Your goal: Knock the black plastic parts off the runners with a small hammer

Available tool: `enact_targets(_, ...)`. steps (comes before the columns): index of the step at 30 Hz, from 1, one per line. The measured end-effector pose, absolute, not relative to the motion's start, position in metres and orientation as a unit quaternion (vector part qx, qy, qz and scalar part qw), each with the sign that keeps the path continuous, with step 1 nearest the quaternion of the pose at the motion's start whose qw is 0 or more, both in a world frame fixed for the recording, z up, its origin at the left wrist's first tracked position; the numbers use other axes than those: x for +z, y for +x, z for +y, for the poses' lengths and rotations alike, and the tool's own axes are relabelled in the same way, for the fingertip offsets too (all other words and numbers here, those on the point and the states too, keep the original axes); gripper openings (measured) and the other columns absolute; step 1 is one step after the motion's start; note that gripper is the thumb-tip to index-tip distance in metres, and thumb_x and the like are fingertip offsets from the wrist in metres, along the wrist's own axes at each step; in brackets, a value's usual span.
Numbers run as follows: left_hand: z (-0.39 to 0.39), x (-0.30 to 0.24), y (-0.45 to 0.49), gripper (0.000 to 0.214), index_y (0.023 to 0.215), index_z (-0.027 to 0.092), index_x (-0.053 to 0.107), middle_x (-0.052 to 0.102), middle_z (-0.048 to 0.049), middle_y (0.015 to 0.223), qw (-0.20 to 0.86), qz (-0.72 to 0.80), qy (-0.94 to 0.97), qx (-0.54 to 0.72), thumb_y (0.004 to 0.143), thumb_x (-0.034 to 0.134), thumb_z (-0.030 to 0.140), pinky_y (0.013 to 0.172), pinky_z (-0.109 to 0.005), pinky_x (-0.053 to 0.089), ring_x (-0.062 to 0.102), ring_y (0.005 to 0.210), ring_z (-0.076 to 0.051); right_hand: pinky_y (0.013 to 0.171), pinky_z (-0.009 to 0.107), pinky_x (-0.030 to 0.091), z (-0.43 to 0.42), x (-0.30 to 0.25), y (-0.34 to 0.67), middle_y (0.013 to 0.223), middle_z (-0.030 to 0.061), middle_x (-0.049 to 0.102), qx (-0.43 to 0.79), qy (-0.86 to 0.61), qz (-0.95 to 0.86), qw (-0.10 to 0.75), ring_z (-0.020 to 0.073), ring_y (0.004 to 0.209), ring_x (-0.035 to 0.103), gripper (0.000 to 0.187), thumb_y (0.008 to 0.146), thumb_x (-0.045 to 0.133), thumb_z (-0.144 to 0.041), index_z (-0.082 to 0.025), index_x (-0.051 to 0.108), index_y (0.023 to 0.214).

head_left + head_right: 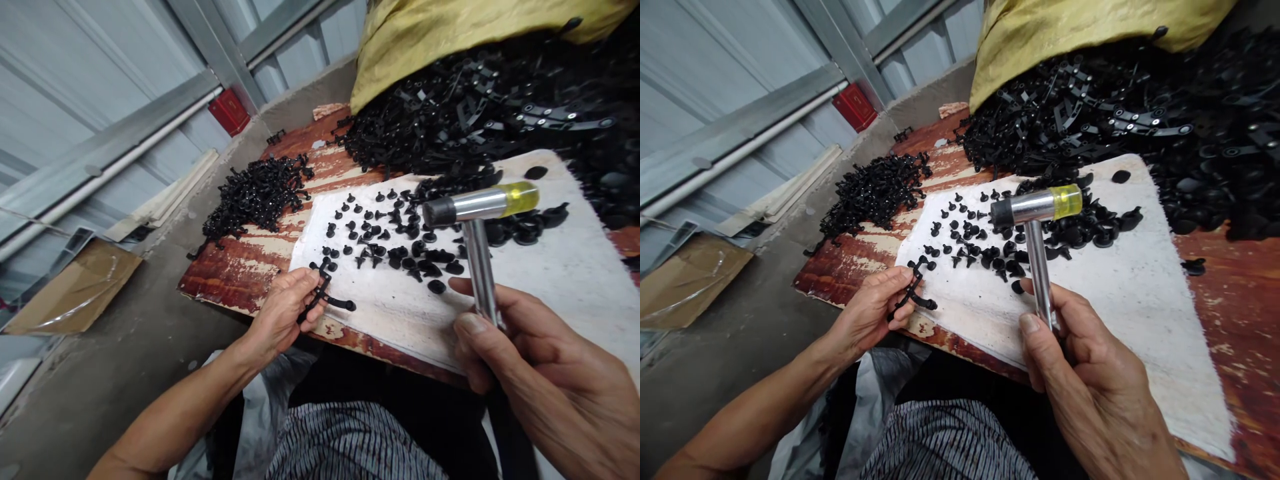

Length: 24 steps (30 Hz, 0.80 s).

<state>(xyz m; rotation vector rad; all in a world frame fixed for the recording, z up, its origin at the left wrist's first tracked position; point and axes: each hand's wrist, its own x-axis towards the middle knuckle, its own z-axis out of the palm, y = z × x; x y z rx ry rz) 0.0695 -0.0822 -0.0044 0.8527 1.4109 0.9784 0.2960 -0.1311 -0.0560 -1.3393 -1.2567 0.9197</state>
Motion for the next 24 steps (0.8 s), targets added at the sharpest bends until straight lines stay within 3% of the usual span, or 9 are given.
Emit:
enact_targets(6,-0.081,0.004,0.072,0.030,0.073,0.015,0.057,0.062,-0.0001,0.067,0.533,0.567,0.509,0.367,0.086,0.064,0.041,0.039,-0.016,0.024,0.040,0.040,-0.002,0.029,0.024,0.036,-0.131,-0.056,0.297,0.042,-0.0068,0.051,0.427,-0.561,-0.495,0.509,0.0166,0.033,0.047,0.042,0.085,0.061,-0.056,-0.025,0.064,0.114)
enact_targets(10,-0.068,0.010,0.081,0.028,0.070,0.019,0.054,0.045,0.0061,0.050,0.486,0.536,0.613,0.318,0.093,0.053,0.035,0.045,-0.020,0.029,0.038,0.042,-0.006,0.038,0.024,0.039,-0.134,-0.051,0.294,0.046,-0.0071,0.050,0.467,-0.561,-0.450,0.514,0.0153,0.040,0.048,0.045,0.085,0.065,-0.053,-0.023,0.061,0.117)
enact_targets(12,-0.060,0.012,0.085,0.029,0.066,0.019,0.051,0.039,0.0066,0.049,0.445,0.525,0.665,0.290,0.093,0.050,0.029,0.047,-0.022,0.029,0.037,0.043,-0.008,0.039,0.023,0.039,-0.134,-0.050,0.292,0.048,-0.0075,0.050,0.482,-0.562,-0.432,0.515,0.0141,0.042,0.047,0.046,0.086,0.065,-0.053,-0.022,0.060,0.119)
enact_targets(18,-0.048,0.005,0.086,0.032,0.058,0.019,0.047,0.051,-0.0005,0.069,0.291,0.456,0.797,0.267,0.090,0.049,0.016,0.072,-0.027,0.040,0.052,0.072,-0.015,0.038,0.021,0.039,-0.132,-0.053,0.294,0.047,-0.0078,0.048,0.488,-0.533,-0.464,0.511,0.0125,0.039,0.046,0.048,0.089,0.060,-0.057,-0.019,0.058,0.118)
enact_targets(24,-0.046,0.004,0.090,0.033,0.057,0.020,0.043,0.048,0.0001,0.066,0.267,0.463,0.811,0.235,0.088,0.050,0.014,0.067,-0.027,0.035,0.046,0.066,-0.014,0.042,0.022,0.040,-0.135,-0.054,0.294,0.050,-0.0075,0.049,0.489,-0.543,-0.450,0.514,0.0124,0.043,0.047,0.044,0.091,0.060,-0.054,-0.021,0.059,0.120)
